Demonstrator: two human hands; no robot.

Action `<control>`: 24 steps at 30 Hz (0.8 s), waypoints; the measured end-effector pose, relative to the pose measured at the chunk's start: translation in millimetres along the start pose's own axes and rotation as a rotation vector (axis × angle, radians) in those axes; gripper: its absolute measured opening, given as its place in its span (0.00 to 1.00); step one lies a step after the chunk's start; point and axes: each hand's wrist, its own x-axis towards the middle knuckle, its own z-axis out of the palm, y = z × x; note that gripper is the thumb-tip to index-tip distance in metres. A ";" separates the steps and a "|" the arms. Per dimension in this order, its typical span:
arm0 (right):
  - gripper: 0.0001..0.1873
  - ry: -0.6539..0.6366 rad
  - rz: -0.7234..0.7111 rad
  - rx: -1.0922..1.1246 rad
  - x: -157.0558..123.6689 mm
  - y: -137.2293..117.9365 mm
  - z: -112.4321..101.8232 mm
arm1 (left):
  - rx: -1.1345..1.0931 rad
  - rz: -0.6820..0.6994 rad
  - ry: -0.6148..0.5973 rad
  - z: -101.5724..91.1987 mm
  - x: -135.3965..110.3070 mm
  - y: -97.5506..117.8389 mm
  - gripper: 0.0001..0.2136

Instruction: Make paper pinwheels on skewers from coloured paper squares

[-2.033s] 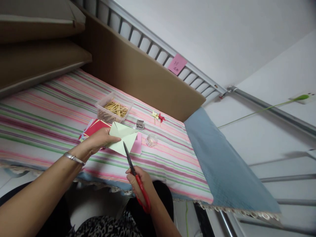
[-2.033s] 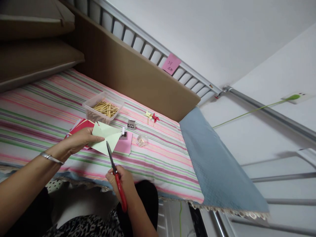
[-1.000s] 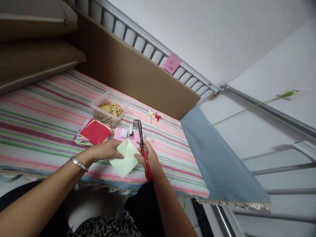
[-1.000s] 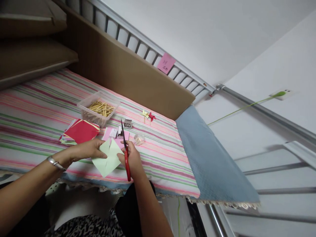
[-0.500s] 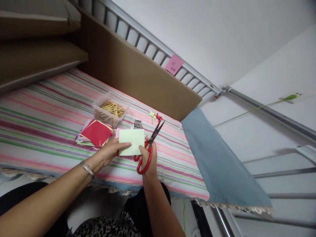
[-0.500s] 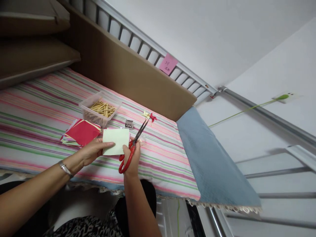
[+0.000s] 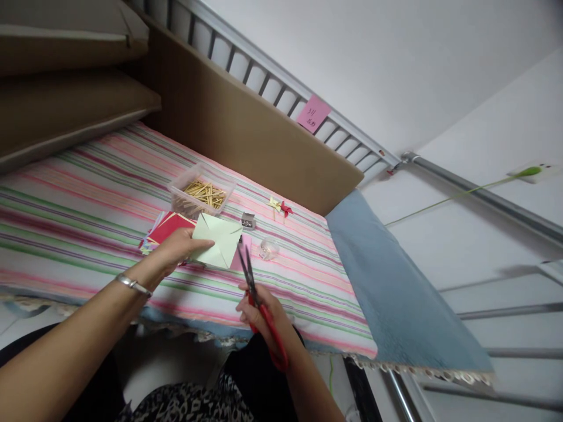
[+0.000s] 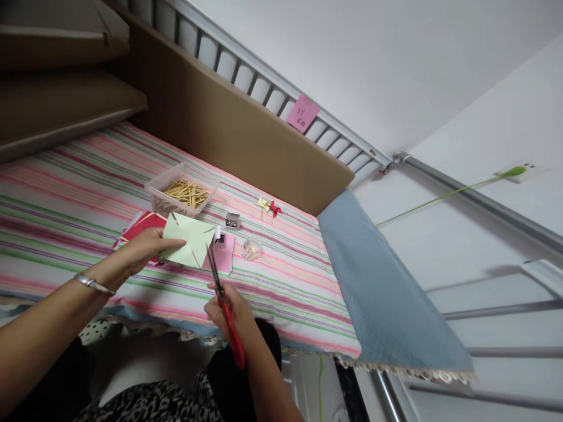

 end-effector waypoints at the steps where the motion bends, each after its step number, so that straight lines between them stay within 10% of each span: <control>1: 0.19 -0.044 0.029 -0.029 -5.1 1.2 -1.3 | 0.013 0.004 -0.019 -2.0 -0.5 0.5 0.13; 24: 0.17 -0.079 0.182 -0.084 -5.9 6.7 15.1 | 0.066 0.032 -0.116 -7.5 -3.8 2.8 0.08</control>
